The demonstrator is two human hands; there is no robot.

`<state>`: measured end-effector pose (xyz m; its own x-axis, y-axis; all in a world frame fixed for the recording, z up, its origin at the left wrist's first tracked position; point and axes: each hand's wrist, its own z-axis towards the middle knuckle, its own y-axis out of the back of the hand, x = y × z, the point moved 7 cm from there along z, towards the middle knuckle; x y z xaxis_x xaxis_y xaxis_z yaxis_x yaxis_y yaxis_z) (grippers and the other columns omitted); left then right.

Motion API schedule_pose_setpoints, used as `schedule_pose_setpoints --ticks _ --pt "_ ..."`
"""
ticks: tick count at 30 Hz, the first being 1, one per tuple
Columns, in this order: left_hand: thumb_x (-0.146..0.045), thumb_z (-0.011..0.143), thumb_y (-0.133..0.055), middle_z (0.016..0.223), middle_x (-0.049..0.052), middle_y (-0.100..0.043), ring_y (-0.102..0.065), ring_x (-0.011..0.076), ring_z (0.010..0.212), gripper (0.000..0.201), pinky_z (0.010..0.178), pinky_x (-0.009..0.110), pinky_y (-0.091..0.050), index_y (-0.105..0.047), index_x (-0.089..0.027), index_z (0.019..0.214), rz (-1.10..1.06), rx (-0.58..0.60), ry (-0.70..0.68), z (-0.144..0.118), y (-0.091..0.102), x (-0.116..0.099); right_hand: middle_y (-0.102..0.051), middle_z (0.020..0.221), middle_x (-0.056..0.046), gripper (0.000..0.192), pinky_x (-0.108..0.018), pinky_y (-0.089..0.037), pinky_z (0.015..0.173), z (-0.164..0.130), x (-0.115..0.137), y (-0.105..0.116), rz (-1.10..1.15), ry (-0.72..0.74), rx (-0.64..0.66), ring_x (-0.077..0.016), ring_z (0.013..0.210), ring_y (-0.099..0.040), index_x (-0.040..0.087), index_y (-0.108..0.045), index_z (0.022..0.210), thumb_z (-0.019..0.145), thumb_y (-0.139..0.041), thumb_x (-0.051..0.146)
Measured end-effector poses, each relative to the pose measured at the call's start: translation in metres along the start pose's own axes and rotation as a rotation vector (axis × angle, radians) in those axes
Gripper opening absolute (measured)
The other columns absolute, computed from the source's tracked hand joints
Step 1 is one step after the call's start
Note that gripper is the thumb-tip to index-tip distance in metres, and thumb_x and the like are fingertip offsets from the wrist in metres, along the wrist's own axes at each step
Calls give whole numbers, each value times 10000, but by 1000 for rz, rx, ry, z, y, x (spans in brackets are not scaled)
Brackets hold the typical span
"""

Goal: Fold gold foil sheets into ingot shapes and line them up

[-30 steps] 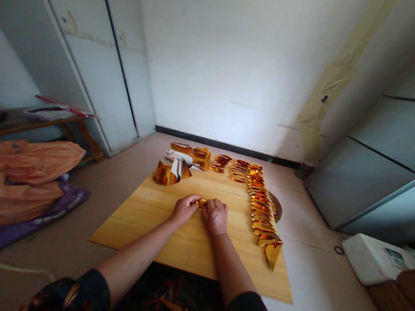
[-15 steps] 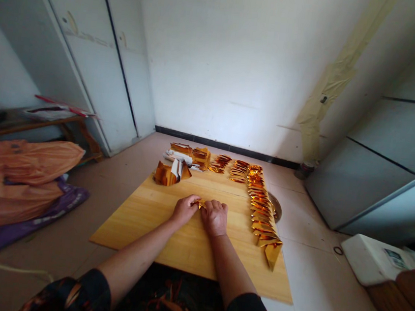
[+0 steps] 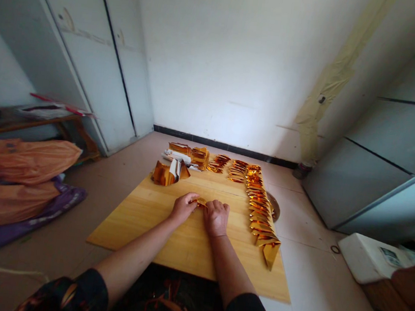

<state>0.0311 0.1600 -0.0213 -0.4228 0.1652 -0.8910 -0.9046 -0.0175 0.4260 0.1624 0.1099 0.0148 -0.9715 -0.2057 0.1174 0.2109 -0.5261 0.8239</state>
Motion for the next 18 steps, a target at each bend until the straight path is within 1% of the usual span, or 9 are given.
schedule_pose_setpoints --ticks 3,7,10,14,18 --pt "-37 739 -543 1005 41 -710 -657 140 884 349 838 272 -510 -648 -175 1042 13 28 -30 -1 -2 -3 -577 656 -3 225 -282 -201 690 2 -2 1 -16 -10 -26 -122 650 -455 185 -609 664 873 -528 201" --pt "-61 760 -552 1014 34 -709 -652 138 882 342 824 259 -497 -644 -196 1061 80 51 -40 -1 -4 -7 -581 649 -3 239 -279 -195 683 4 -6 3 -29 -26 -40 -117 637 -450 182 -611 659 878 -517 191" --pt "-69 763 -561 1017 27 -707 -648 130 882 360 807 236 -483 -633 -208 1087 134 67 -31 1 -6 -12 -582 648 -3 241 -274 -193 676 6 -9 4 -33 -25 -32 -116 642 -458 180 -614 662 879 -510 187" --pt "-154 775 -584 927 19 -715 -647 144 821 349 736 233 -472 -627 -239 1111 271 86 -5 3 -9 -19 -591 650 -4 239 -268 -199 650 8 -17 3 -48 -31 -14 -114 628 -466 179 -613 659 875 -510 188" --pt "-206 776 -594 940 21 -705 -641 159 829 366 727 238 -458 -612 -263 1136 349 96 -28 7 -13 -25 -605 662 -11 227 -263 -207 618 14 -23 -2 -84 -33 12 -116 612 -470 181 -612 659 860 -508 178"
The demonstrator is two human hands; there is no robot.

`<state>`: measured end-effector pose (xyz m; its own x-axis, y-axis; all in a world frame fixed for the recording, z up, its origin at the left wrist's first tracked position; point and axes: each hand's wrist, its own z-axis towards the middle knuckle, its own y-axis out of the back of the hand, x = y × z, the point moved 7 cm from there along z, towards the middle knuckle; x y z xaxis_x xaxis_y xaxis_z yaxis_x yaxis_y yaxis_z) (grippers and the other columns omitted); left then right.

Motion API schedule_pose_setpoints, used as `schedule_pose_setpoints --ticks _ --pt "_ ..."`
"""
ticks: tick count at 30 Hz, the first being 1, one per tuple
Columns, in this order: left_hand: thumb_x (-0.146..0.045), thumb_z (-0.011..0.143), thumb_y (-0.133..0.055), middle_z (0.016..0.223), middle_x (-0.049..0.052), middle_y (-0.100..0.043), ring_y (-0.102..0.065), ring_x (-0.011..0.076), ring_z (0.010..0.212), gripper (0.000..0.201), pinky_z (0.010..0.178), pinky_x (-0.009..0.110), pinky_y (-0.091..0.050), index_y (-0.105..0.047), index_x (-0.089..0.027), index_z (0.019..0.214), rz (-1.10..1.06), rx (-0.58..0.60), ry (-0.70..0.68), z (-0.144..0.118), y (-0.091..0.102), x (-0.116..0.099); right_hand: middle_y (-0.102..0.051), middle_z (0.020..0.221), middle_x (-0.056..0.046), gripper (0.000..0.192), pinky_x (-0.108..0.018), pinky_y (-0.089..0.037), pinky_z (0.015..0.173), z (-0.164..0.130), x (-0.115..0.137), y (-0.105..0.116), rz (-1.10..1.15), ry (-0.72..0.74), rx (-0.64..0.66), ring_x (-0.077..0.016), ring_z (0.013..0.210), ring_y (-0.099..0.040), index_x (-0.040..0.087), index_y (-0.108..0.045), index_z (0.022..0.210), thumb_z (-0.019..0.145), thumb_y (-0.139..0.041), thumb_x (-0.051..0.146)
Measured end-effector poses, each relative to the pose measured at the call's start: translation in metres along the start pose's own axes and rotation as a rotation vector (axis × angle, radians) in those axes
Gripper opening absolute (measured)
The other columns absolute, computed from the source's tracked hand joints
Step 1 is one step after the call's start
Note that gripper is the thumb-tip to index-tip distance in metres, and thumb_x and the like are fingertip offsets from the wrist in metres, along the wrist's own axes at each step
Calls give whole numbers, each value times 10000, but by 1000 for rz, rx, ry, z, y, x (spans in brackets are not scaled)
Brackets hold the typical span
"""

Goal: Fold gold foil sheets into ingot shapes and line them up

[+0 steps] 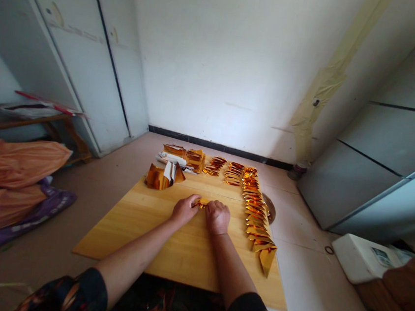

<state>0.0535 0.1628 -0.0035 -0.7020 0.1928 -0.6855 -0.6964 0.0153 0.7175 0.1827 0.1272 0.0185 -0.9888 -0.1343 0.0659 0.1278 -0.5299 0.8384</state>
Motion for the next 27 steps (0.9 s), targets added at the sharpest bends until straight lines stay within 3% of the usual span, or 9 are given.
schedule_pose_setpoints --ticks 8,16,23,27 --pt "-238 692 -673 870 10 -637 -597 146 767 686 734 252 -463 -419 -217 1330 -95 -92 30 10 5 15 -606 662 -24 208 -264 -207 590 28 -8 -8 -59 5 -2 -123 597 -462 183 -624 666 836 -506 163" --pt "-91 692 -577 848 -22 -560 -523 85 670 586 715 222 -459 -485 -207 1259 -188 -105 -70 6 -4 30 -617 671 -28 223 -269 -181 557 43 -57 -17 -157 -110 32 -115 575 -459 186 -634 674 843 -489 186" --pt "-60 710 -521 863 -7 -562 -519 91 696 509 731 234 -464 -530 -198 1201 -209 -123 -112 2 -3 29 -615 684 -35 236 -269 -195 557 63 -58 -30 -168 -101 39 -115 591 -471 181 -635 686 851 -467 196" --pt "-47 707 -504 869 -1 -561 -517 95 707 504 747 240 -467 -538 -194 1188 -200 -114 -127 -1 -1 25 -619 692 -35 224 -269 -187 560 57 -78 -34 -200 -153 74 -113 595 -465 176 -639 701 850 -473 201"
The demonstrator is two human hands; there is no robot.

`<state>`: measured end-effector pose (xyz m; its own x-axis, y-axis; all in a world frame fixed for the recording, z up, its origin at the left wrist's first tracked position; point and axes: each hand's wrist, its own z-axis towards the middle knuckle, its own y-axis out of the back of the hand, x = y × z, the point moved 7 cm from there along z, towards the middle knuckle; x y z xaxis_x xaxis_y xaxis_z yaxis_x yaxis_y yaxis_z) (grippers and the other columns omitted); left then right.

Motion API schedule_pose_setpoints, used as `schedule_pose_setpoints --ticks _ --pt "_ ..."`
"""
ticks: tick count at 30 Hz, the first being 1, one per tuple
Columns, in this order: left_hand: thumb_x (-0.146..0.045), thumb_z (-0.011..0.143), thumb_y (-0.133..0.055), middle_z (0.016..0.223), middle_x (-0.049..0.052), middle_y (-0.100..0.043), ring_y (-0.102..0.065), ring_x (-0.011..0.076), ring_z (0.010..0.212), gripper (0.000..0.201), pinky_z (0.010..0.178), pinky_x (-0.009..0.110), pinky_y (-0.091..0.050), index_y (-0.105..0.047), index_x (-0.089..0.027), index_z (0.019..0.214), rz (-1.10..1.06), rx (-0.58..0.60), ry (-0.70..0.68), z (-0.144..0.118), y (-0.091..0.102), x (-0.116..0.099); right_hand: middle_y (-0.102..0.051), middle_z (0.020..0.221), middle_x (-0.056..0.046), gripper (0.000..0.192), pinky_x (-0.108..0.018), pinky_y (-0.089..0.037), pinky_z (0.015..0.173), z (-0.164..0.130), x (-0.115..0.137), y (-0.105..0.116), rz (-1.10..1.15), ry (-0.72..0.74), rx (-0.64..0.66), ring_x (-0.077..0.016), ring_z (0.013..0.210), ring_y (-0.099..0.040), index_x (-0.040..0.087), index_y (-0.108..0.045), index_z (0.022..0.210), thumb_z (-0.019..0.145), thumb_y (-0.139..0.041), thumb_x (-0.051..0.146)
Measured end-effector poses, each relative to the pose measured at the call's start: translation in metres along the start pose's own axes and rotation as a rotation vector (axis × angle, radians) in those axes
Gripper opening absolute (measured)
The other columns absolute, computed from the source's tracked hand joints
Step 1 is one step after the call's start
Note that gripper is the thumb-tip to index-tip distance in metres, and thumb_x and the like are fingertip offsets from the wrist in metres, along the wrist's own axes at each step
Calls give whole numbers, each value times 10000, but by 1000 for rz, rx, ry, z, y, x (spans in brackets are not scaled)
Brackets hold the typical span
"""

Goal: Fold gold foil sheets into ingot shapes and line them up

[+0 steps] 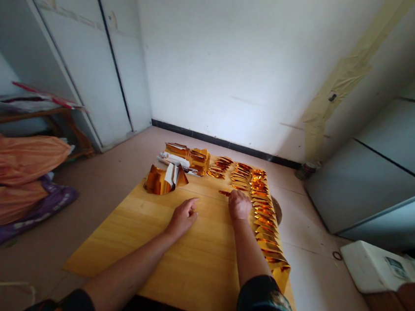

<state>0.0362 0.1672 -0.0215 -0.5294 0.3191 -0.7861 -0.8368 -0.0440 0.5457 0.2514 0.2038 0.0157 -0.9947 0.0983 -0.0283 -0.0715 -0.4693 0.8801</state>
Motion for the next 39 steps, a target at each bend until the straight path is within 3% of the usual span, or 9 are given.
schedule_pose_setpoints --ticks 4,8,14,39 --pt "-59 716 -511 881 4 -567 -519 100 711 483 753 245 -468 -540 -187 1181 0 18 3 -1 1 -3 -621 700 -44 234 -278 -170 558 -1 -30 -3 -49 -51 27 -109 579 -455 163 -646 715 852 -465 217" --pt "-61 720 -503 888 2 -567 -520 98 712 474 752 242 -467 -543 -192 1174 -5 29 6 -2 0 -3 -628 716 -50 243 -278 -171 556 6 -43 -5 -95 -64 72 -104 567 -463 162 -653 739 858 -447 210" --pt "-49 701 -505 879 -3 -566 -519 102 722 488 773 254 -466 -549 -202 1163 13 28 8 -3 0 -3 -650 780 -72 248 -273 -177 546 10 -42 -12 -122 -98 146 -115 583 -506 163 -661 793 878 -440 238" --pt "-48 699 -489 864 9 -563 -515 103 712 436 743 244 -455 -576 -167 1109 1 27 -14 -4 2 -7 -627 779 -60 233 -254 -208 558 25 -42 -31 -140 -76 145 -126 642 -519 171 -652 824 876 -428 203"
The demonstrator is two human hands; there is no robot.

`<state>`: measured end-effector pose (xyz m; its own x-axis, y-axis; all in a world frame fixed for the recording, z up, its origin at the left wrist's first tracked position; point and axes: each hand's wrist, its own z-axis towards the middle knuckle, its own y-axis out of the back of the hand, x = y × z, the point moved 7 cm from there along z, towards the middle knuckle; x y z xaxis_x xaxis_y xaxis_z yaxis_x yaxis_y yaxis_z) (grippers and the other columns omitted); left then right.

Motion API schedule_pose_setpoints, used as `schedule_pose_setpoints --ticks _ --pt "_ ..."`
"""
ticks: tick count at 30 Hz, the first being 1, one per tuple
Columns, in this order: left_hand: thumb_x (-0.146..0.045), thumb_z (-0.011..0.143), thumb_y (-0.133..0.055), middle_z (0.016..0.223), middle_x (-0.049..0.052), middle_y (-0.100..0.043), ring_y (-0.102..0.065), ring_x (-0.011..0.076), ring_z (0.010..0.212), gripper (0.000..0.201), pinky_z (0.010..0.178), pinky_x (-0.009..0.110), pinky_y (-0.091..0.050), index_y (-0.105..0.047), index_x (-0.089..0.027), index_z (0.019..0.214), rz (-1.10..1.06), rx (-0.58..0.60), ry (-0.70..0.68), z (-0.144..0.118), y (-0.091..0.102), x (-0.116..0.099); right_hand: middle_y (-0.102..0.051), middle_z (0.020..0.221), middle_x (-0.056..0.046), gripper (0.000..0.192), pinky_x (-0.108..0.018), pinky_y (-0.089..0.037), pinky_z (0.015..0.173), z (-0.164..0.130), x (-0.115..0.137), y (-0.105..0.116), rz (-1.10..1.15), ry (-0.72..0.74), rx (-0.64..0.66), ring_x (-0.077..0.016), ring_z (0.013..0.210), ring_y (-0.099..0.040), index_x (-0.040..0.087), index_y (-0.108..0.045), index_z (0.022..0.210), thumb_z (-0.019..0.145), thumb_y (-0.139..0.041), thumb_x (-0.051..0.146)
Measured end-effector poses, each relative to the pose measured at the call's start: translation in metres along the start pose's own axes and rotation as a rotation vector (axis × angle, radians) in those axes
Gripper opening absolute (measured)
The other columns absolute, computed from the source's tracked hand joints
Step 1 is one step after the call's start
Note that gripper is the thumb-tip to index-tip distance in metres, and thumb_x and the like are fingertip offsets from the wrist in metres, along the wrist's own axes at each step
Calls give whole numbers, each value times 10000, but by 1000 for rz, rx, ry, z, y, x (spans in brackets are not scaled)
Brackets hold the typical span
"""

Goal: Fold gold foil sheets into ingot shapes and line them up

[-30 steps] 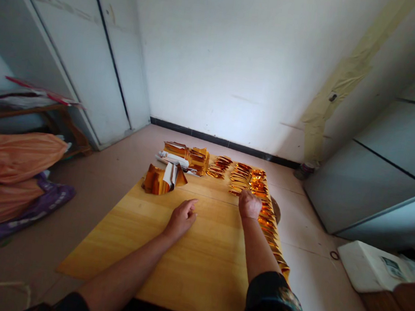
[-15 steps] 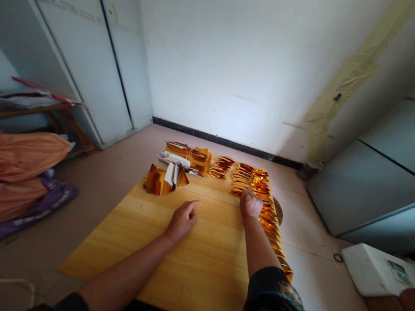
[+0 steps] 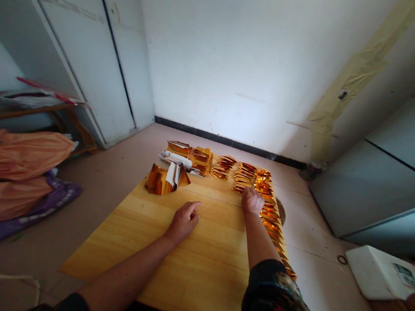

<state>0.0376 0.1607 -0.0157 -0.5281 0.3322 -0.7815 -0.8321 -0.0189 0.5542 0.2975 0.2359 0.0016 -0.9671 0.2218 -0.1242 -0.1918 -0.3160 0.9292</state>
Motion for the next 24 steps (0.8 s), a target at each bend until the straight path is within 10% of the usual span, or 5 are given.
schedule_pose_setpoints --ticks 17,24 --pt "-35 695 -488 861 7 -565 -526 107 730 441 754 245 -457 -580 -178 1101 -11 -4 9 0 0 1 -624 880 -85 201 -256 -286 578 -6 10 9 -20 -18 56 -167 732 -568 174 -625 923 876 -430 196" --pt "-40 698 -490 871 16 -570 -531 115 743 411 768 256 -459 -586 -162 1079 10 -9 -11 1 -1 1 -608 990 -79 299 -246 -330 626 -13 62 19 88 185 124 -174 869 -566 232 -582 1128 896 -402 178"
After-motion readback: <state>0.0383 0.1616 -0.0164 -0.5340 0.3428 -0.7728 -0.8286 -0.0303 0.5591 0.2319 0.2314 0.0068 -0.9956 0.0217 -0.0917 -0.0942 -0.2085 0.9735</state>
